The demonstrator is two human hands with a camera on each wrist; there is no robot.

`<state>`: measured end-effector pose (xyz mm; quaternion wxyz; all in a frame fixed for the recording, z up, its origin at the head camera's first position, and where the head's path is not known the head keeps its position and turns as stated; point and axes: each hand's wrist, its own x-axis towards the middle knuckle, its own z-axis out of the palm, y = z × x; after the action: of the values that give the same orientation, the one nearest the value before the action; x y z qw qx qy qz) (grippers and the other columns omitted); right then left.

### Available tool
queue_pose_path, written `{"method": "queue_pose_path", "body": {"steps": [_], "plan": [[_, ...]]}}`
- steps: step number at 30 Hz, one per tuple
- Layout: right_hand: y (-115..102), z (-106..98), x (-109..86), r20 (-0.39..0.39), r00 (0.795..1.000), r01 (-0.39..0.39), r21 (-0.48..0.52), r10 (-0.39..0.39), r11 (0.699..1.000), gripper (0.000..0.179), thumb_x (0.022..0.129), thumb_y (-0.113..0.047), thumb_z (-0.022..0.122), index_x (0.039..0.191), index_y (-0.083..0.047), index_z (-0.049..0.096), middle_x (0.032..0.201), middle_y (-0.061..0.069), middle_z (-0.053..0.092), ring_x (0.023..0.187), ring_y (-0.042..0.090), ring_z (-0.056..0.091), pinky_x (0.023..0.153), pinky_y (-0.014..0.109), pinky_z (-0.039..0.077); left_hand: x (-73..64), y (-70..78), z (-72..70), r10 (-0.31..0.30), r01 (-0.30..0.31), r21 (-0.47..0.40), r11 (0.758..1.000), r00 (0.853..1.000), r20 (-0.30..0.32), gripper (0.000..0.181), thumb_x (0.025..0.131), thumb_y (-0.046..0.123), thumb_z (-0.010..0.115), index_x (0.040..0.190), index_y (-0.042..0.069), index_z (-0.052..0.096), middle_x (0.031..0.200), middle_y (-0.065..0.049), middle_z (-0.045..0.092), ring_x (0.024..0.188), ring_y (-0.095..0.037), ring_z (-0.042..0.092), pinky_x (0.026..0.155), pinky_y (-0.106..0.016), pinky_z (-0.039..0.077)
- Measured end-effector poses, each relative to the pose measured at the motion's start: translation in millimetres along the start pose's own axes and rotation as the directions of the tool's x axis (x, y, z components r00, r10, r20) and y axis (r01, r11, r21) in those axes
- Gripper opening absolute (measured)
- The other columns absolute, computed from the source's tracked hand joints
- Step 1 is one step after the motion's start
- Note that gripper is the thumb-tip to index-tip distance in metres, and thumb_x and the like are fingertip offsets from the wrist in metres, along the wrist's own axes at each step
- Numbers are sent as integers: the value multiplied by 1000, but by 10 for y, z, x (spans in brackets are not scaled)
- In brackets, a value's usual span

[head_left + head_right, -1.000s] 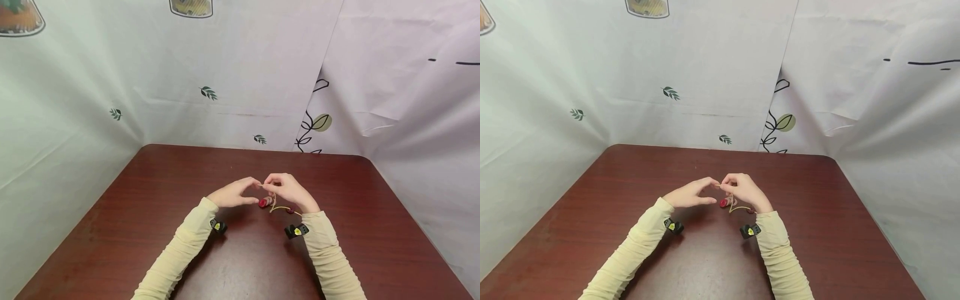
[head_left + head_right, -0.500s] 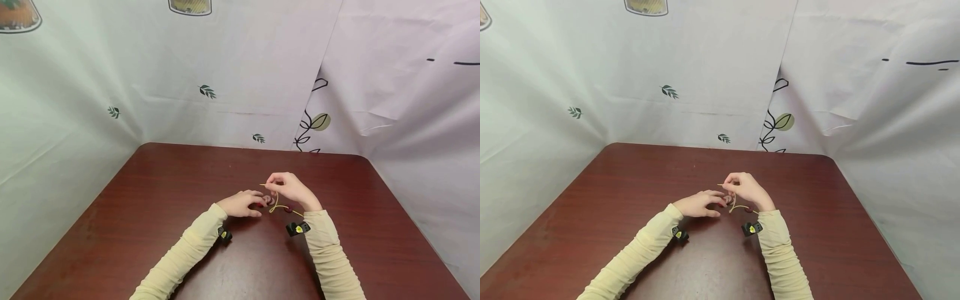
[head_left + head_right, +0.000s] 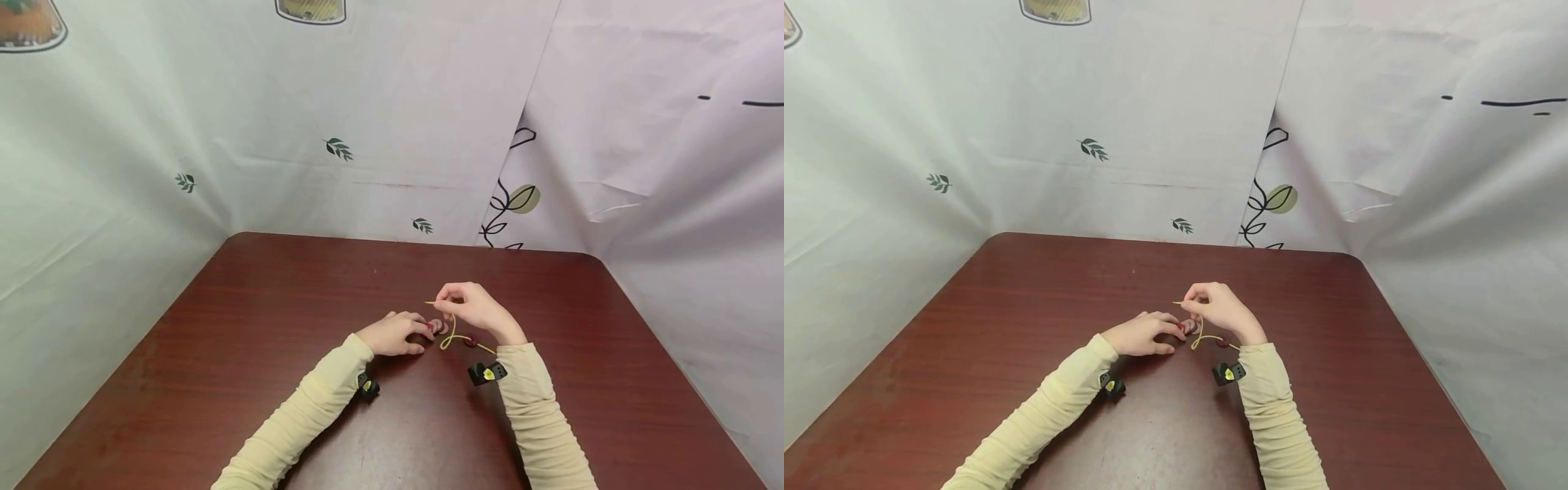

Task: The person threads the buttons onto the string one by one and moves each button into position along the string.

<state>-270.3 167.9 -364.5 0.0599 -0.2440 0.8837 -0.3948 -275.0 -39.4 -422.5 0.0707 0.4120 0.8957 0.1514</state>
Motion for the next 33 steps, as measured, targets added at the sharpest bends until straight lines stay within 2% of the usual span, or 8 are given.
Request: {"method": "queue_pose_path", "body": {"steps": [6, 12, 16, 23, 30, 33], "plan": [[-2, 1, -3, 9, 1000, 5, -10, -5, 1000, 15, 93, -17, 63, 92, -2, 65, 74, 20, 65, 68, 19, 58, 62, 26, 40, -15, 1, -38, -5, 5, -2, 1000, 999, -32, 26, 90, 24, 67, 115, 18, 64, 115, -4, 62, 107, -19, 58, 87, -37, 41], [17, 15, 4, 16, 1000, 8, -11, -8, 1000, 14, 93, -16, 63, 91, -3, 66, 73, 19, 65, 67, 26, 59, 63, 28, 44, -28, -23, -38, 8, -9, -12, 1000, 998, -68, 25, 95, 24, 62, 118, 18, 59, 107, -4, 58, 90, -17, 58, 82, -34, 47], [13, 17, 7, 18, 1000, 9, -6, -9, 1000, 15, 93, -15, 63, 92, 0, 66, 73, 18, 65, 66, 25, 60, 63, 28, 46, -18, -48, -30, 32, -36, -40, 999, 995, -98, 19, 96, 22, 59, 115, 21, 61, 102, -2, 57, 82, -14, 57, 76, -28, 47], [30, 15, 4, 21, 1000, 10, 1, -10, 1000, 15, 92, -14, 63, 91, 1, 65, 73, 20, 64, 65, 27, 60, 63, 29, 47, -4, -63, -41, 69, -82, -90, 993, 988, -140, 16, 97, 20, 58, 111, 20, 65, 100, 0, 57, 81, -12, 56, 74, -23, 46], [30, -5, -2, 24, 1000, 16, -17, -15, 1000, 14, 92, -14, 64, 91, -1, 66, 75, 20, 65, 64, 23, 59, 62, 28, 47, -7, -54, -67, 78, -89, -55, 995, 982, -173, 16, 98, 19, 56, 110, 21, 67, 98, 1, 59, 81, -12, 59, 73, -24, 47], [22, -15, -6, 25, 1000, 14, -17, -13, 1000, 14, 92, -14, 64, 90, -1, 66, 74, 20, 65, 65, 27, 60, 62, 29, 47, -12, -44, -92, 86, -96, -49, 994, 981, -173, 17, 98, 17, 56, 110, 20, 67, 97, 0, 59, 79, -12, 59, 72, -24, 47]]}}
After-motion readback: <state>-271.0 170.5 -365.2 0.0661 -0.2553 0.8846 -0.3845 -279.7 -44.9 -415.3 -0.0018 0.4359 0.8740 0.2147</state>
